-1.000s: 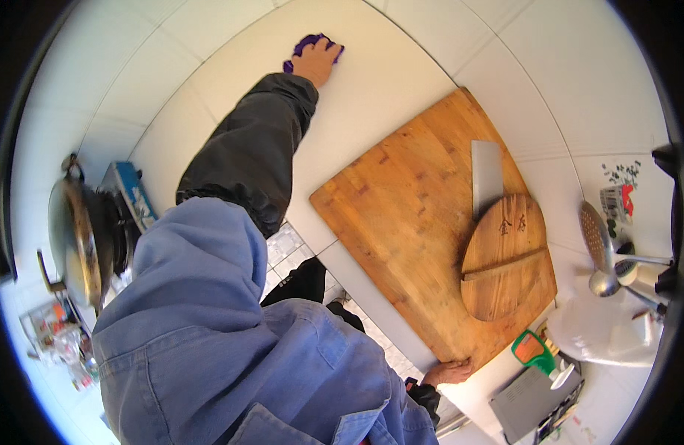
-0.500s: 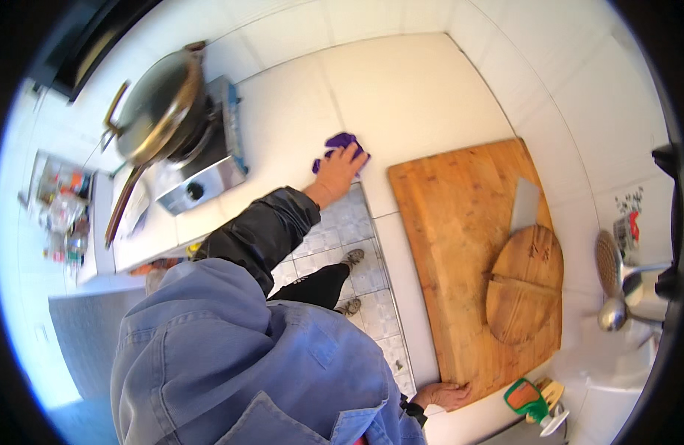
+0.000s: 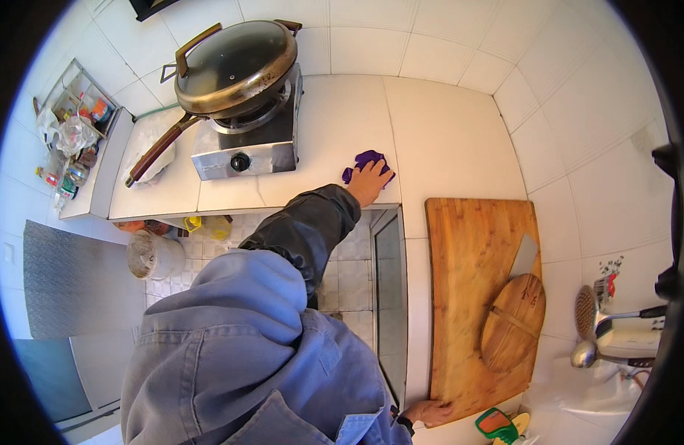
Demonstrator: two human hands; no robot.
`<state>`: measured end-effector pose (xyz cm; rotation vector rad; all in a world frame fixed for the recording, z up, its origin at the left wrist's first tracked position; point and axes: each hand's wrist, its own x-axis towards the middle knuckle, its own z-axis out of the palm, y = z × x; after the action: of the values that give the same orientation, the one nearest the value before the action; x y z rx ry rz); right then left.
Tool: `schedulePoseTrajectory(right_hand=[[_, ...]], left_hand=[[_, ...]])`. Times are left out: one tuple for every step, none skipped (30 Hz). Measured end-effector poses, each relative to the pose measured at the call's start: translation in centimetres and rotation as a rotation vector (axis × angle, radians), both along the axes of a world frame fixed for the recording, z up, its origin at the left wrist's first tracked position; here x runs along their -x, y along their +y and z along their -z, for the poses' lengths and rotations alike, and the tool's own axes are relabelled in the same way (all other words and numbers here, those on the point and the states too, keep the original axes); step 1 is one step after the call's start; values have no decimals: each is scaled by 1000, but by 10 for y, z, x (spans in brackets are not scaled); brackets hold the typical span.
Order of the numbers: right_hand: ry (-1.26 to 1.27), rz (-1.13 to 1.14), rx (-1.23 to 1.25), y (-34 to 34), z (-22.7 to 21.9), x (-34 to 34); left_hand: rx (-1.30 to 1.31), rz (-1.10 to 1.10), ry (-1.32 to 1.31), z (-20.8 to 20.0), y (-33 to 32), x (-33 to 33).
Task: The person wipes the kitchen wall tiles, sink rim, countertop, microwave, cutting board, and stovetop using a purple cloth. They move items like a spray bottle and cutting board to reach different areas and continue wiping across multiple surfaces.
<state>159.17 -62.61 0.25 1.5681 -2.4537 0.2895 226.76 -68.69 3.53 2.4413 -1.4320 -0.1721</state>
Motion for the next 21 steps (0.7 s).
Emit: schedulePoseTrajectory(right_hand=[[7,-45,-23,1,-9,-5],[-229,-281,110,3,-21,-12],[-204,-359,160,-2,-31,-25],[-181,-441,210,-7,-42,-41],[-160,-519,257,-11,-54,-59],[-45,-656,219,-18,-70,-77],[-152,-775,231,-33,-78,-105],[-260,-895,237,-52,-87,-134],[-366,-1000,225,-69,-97,-164],[-384,-1120,214,-87,-101,-200],[-402,-1257,223,-99,-104,-238],[-448,-1319,112,-107,-106,-274],[-497,-1413,30,-117,-107,-313],[-455,-1527,-48,-127,-109,-351],[-409,-1636,-127,-135,-111,-388],[-379,-1691,-116,-139,-110,-423],[-354,-1745,-112,-143,-108,-459],[-325,-1771,-78,-146,-103,-493],[-299,-1793,-56,-148,-97,-525],[-343,-1837,-29,-150,-89,-555],[-388,-1880,-1,-151,-81,-583]], left_hand=[[-3,10,14,-3,-6,-4],[-5,17,31,-8,-9,-8],[-31,16,65,-13,-10,-9],[-47,30,44,-19,-7,-7],[27,57,18,-25,0,-3],[48,63,-14,-32,8,1],[79,68,-35,-38,20,7],[53,86,3,-43,37,10],[125,101,-12,-46,56,12],[107,116,-15,-47,76,13],[76,126,4,-47,98,10],[68,139,11,-43,120,6],[52,152,22,-38,141,3],[59,136,17,-32,160,-3],[58,123,13,-24,178,-9],[52,116,8,-17,193,-15],[54,118,4,-9,205,-21],[47,122,2,-2,217,-26],[28,135,5,4,227,-30],[1,164,4,9,234,-34],[50,172,-17,12,237,-37]])
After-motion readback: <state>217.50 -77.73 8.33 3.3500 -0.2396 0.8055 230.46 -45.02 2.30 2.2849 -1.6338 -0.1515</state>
